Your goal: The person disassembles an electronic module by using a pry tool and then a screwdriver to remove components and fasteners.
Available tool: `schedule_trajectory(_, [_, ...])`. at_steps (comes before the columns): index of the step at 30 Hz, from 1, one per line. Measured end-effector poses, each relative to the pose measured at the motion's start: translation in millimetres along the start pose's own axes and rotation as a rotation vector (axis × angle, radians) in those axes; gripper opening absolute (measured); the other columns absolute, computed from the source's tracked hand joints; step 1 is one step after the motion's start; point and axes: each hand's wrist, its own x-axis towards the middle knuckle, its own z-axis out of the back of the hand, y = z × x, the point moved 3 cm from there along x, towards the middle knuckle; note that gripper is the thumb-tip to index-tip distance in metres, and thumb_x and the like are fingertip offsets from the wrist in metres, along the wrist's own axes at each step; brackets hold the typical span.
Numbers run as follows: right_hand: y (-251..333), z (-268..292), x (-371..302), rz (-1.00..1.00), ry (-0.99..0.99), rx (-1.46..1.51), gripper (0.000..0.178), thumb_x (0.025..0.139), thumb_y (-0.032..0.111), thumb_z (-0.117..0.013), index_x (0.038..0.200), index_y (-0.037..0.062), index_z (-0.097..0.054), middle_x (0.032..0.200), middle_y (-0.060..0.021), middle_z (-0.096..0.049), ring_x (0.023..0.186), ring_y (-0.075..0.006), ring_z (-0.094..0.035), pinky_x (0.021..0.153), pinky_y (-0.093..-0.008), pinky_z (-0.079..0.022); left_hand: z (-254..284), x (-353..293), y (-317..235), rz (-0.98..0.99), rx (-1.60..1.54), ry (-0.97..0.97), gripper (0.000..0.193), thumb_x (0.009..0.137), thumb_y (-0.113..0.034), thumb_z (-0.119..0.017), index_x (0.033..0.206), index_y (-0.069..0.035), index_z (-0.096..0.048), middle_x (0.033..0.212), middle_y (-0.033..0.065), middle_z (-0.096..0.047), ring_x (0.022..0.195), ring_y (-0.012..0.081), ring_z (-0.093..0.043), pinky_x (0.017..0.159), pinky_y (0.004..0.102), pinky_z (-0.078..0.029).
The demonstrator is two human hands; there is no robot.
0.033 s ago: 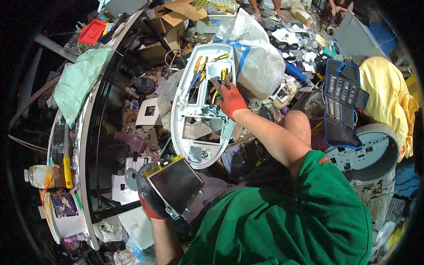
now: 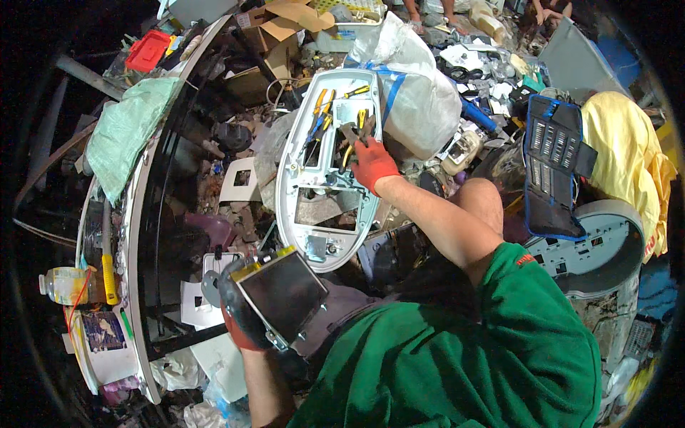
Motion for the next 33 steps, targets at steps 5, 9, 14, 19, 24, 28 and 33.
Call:
schedule_trajectory(5, [10.4, 1.0, -0.9, 0.04, 0.223, -0.32, 0.063, 0.086, 0.033, -0.064, 0.14, 0.007, -0.046, 0.138, -0.019, -0.048, 0.13, -0.0354, -0.046, 0.104, -0.0442, -0.042, 14.0, 58.7, -11.5, -0.096, 0.216, 0.098, 0.042, 0.1, -0.026, -0.05, 0.133, -0.001, -0.052, 0.13, 0.0152, -0.058, 0.116, 0.0279, -0.058, 0.104, 0.043, -0.046])
schedule_trajectory(9, [0.8, 15.4, -1.6, 0.115, 0.185, -0.304, 0.067, 0.087, 0.04, -0.061, 0.144, 0.01, -0.043, 0.145, -0.0152, -0.046, 0.135, -0.0342, -0.044, 0.106, -0.0464, -0.039, 6.7, 136.0, -5.5, -0.009, 0.436, 0.134, 0.036, 0.099, -0.025, -0.05, 0.127, -0.002, -0.056, 0.121, 0.0114, -0.061, 0.109, 0.023, -0.06, 0.096, 0.0369, -0.048])
schedule_trajectory(14, [23.3, 37.4, -21.4, 0.28, 0.183, -0.131, 0.091, 0.083, 0.048, -0.067, 0.153, 0.0074, -0.026, 0.154, -0.0249, -0.03, 0.143, -0.0384, -0.03, 0.115, -0.0444, -0.03, -10.8, 188.1, 3.8, -0.131, 1.016, 0.146, 0.031, 0.1, -0.025, -0.049, 0.124, -0.007, -0.058, 0.108, 0.0062, -0.064, 0.096, 0.0174, -0.062, 0.085, 0.032, -0.051])
schedule_trajectory(19, [41.0, 30.3, -46.8, 0.259, 0.417, 0.464, 0.12, 0.072, 0.036, -0.084, 0.154, -0.0028, -0.005, 0.158, -0.0279, -0.018, 0.147, -0.037, -0.021, 0.12, -0.0385, -0.022, -26.4, 212.7, 31.7, 0.0, 1.25, 0.282, 0.035, 0.1, -0.028, -0.052, 0.126, -0.005, -0.056, 0.102, 0.0071, -0.066, 0.091, 0.0155, -0.061, 0.082, 0.0309, -0.051])
schedule_trajectory(24, [39.7, -3.4, -49.2, 0.223, 0.363, 0.683, 0.12, 0.07, 0.026, -0.086, 0.155, 0.0011, -0.005, 0.152, -0.0262, -0.031, 0.144, -0.0314, -0.03, 0.116, -0.0371, -0.028, -45.8, 225.1, 42.3, 0.142, 1.294, 0.558, 0.048, 0.1, -0.028, -0.052, 0.142, -0.003, -0.046, 0.126, 0.0178, -0.063, 0.114, 0.0243, -0.06, 0.1, 0.0334, -0.044])
schedule_trajectory(28, [35.0, -17.2, -45.3, 0.04, 0.384, 0.807, 0.108, 0.067, 0.023, -0.086, 0.152, 0.0025, -0.022, 0.138, -0.0237, -0.051, 0.129, -0.0313, -0.05, 0.11, -0.0375, -0.039, -53.0, 232.5, 43.1, 0.172, 1.425, 0.717, 0.062, 0.094, -0.026, -0.063, 0.148, -0.006, -0.039, 0.131, 0.0173, -0.06, 0.118, 0.0241, -0.058, 0.103, 0.0343, -0.043])
schedule_trajectory(33, [29.1, -34.0, -46.2, 0.111, 0.238, 0.822, 0.09, 0.066, 0.027, -0.085, 0.14, 0.0016, -0.039, 0.13, -0.0214, -0.057, 0.122, -0.0329, -0.055, 0.105, -0.0384, -0.043, -77.8, 219.3, 39.6, 0.345, 1.144, 0.698, 0.083, 0.08, -0.028, -0.078, 0.149, -0.007, -0.037, 0.133, 0.0124, -0.06, 0.119, 0.0155, -0.055, 0.104, 0.0329, -0.043])
